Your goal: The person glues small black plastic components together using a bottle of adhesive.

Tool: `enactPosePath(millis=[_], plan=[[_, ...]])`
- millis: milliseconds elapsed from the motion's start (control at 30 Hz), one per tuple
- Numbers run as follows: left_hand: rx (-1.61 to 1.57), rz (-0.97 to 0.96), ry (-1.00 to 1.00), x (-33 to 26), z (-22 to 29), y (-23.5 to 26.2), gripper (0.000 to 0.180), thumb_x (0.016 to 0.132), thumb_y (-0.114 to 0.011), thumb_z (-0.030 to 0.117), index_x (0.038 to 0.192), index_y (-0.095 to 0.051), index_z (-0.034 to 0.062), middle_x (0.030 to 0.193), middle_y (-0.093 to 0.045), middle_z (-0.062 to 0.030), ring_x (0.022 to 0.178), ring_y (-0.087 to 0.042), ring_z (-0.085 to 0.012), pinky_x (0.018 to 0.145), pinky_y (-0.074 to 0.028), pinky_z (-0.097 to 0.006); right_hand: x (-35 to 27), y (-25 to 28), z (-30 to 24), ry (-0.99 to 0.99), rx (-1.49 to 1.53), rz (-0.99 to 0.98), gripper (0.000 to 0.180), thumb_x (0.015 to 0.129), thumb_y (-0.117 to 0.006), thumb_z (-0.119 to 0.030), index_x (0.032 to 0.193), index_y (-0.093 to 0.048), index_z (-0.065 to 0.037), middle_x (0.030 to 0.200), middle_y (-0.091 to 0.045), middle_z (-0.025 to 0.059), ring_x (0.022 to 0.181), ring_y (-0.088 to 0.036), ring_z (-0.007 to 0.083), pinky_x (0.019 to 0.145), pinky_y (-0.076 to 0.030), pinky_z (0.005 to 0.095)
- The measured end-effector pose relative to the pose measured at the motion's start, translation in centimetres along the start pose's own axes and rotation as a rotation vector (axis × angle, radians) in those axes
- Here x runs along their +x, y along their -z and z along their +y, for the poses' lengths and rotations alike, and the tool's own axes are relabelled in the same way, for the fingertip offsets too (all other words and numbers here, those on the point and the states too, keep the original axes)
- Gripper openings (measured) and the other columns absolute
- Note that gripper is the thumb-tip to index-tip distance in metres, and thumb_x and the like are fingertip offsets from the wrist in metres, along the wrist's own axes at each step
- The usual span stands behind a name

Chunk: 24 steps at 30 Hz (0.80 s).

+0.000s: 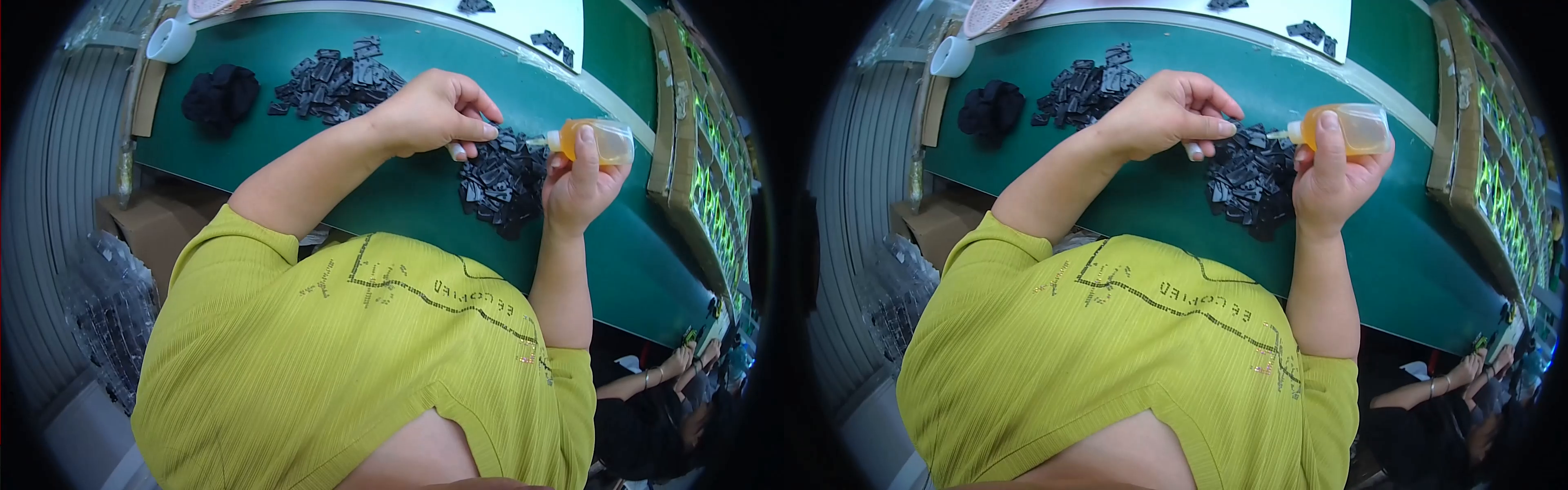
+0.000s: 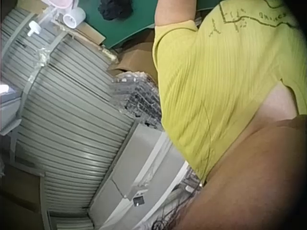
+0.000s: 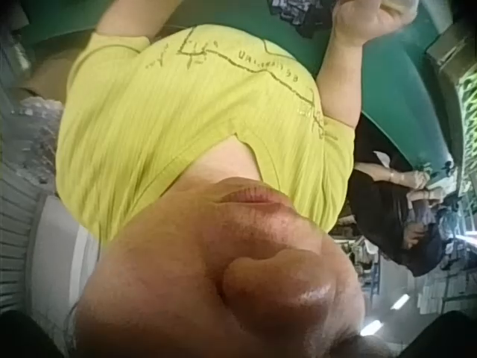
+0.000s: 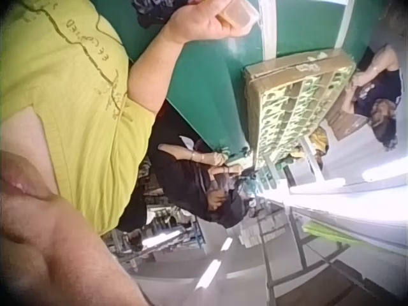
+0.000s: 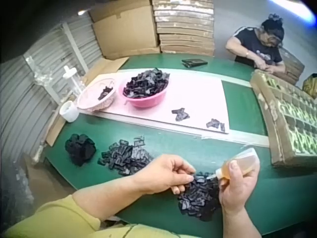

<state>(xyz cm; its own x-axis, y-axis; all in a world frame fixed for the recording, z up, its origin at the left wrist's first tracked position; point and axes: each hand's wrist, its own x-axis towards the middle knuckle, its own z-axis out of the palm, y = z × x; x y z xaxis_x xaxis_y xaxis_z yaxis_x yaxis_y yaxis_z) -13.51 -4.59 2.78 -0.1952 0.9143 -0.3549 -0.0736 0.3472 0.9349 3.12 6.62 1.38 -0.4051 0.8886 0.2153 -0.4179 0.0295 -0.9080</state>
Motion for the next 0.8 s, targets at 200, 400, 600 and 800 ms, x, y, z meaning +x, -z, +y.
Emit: enactPosePath(millis=[200,400,600,800], plan=[[-0.212,0.005,0.106,0.6,-1.3,-1.5,0.023,0.084,-0.063,0.003,0.106,-0.060,-0.0043,0.087,-0.066,-0.0095,0.067,-0.068,-0.0155,0.059,-0.055,-0.023,-0.5,-0.1,0.5,0.121,-0.175,-0.047,0.038,0.086,-0.069,-0.014,0.108,-0.039,-0.004,0.084,-0.058,0.0082,0.052,-0.053,0.0069,0.044,-0.044,0.0182],[-0.196,-0.006,0.109,0.8,-1.3,-1.5,0.023,0.083,-0.063,0.003,0.104,-0.060,-0.0049,0.087,-0.066,-0.0107,0.066,-0.068,-0.0163,0.059,-0.055,-0.023,-0.5,-0.1,0.6,0.190,-0.267,-0.101,0.039,0.086,-0.069,-0.012,0.109,-0.039,-0.003,0.087,-0.058,0.0085,0.060,-0.055,0.0065,0.048,-0.046,0.0182],[-0.201,-0.016,0.097,0.8,-1.5,-1.6,0.022,0.083,-0.063,0.003,0.104,-0.060,-0.0048,0.086,-0.066,-0.0106,0.065,-0.068,-0.0158,0.059,-0.055,-0.023,-0.4,0.0,0.9,0.188,-0.278,-0.144,0.038,0.086,-0.069,-0.010,0.109,-0.039,-0.002,0.090,-0.058,0.0085,0.065,-0.057,0.0075,0.054,-0.047,0.0195],[-0.199,-0.021,0.095,0.9,-1.5,-1.5,0.021,0.083,-0.063,0.002,0.103,-0.060,-0.0045,0.085,-0.066,-0.0100,0.065,-0.068,-0.0156,0.059,-0.055,-0.023,-0.4,0.0,1.1,0.199,-0.300,-0.136,0.038,0.086,-0.069,-0.011,0.108,-0.040,-0.002,0.091,-0.058,0.0081,0.074,-0.058,0.0084,0.062,-0.049,0.0212]])
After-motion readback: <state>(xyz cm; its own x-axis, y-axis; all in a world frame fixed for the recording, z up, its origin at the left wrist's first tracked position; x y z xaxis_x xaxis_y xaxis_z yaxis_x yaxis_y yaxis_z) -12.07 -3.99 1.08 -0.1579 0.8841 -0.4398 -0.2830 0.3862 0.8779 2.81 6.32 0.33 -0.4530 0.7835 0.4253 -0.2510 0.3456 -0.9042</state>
